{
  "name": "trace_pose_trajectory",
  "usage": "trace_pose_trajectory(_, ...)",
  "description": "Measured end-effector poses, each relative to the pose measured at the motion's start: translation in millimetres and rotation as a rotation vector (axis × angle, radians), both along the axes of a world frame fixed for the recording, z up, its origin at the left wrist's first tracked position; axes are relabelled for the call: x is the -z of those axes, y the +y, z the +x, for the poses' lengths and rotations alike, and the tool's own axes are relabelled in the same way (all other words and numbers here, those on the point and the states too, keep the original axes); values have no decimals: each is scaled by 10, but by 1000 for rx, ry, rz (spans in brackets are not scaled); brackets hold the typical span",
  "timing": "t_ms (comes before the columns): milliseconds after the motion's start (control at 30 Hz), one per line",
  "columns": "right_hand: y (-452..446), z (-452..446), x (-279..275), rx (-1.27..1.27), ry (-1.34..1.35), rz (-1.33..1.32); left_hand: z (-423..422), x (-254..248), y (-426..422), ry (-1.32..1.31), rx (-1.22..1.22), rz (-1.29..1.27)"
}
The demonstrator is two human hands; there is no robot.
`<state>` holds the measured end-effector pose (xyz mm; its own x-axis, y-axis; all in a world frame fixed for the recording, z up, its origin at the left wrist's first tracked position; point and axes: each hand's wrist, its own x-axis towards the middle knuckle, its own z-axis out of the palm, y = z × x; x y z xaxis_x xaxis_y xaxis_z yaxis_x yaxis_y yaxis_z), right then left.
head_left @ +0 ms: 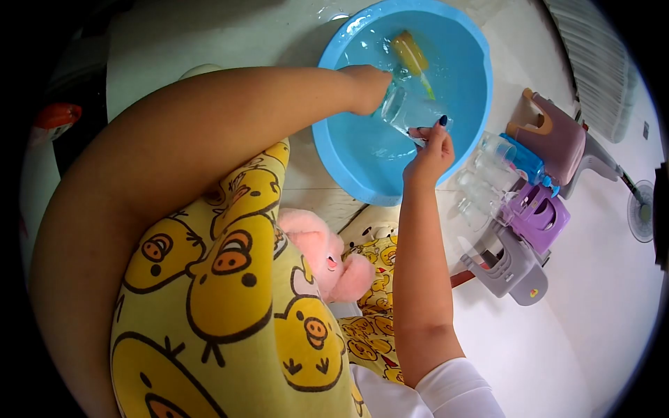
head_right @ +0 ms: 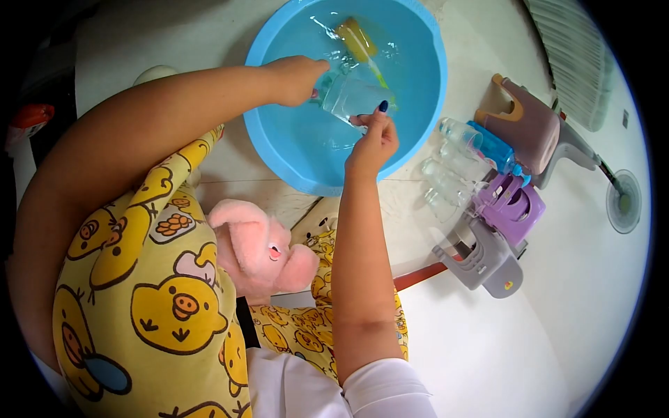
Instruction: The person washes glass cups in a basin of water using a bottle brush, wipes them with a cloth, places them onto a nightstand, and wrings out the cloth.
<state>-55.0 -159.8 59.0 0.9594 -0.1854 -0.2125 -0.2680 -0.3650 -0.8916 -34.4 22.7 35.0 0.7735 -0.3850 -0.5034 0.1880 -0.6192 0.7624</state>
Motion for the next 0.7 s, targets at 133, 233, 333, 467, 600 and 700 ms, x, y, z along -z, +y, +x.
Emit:
trace_pose_trajectory(133, -15, 53, 43, 293, 221, 329, -6, -24, 6, -11, -100, -69)
trace_pose_trajectory(233, -6, 73, 32, 277, 352, 615, 15, -10, 2, 24, -145, -146)
trace_pose_trajectory(333, -69, 89, 78, 218, 484, 835, 24, -20, 7, 22, -168, -203)
trace_pose_trajectory(467, -19, 126, 154, 316, 630, 932, 31, 67, -27, -12, -128, -246)
trace_pose_trajectory(600, -11, 82, 298, 341, 888, 1012, 3, 58, -16, 13, -70, -389)
trace_pose_trajectory(700, 6, 62, 402, 340, 1070, 1082, -8, 53, -9, -42, -108, -448)
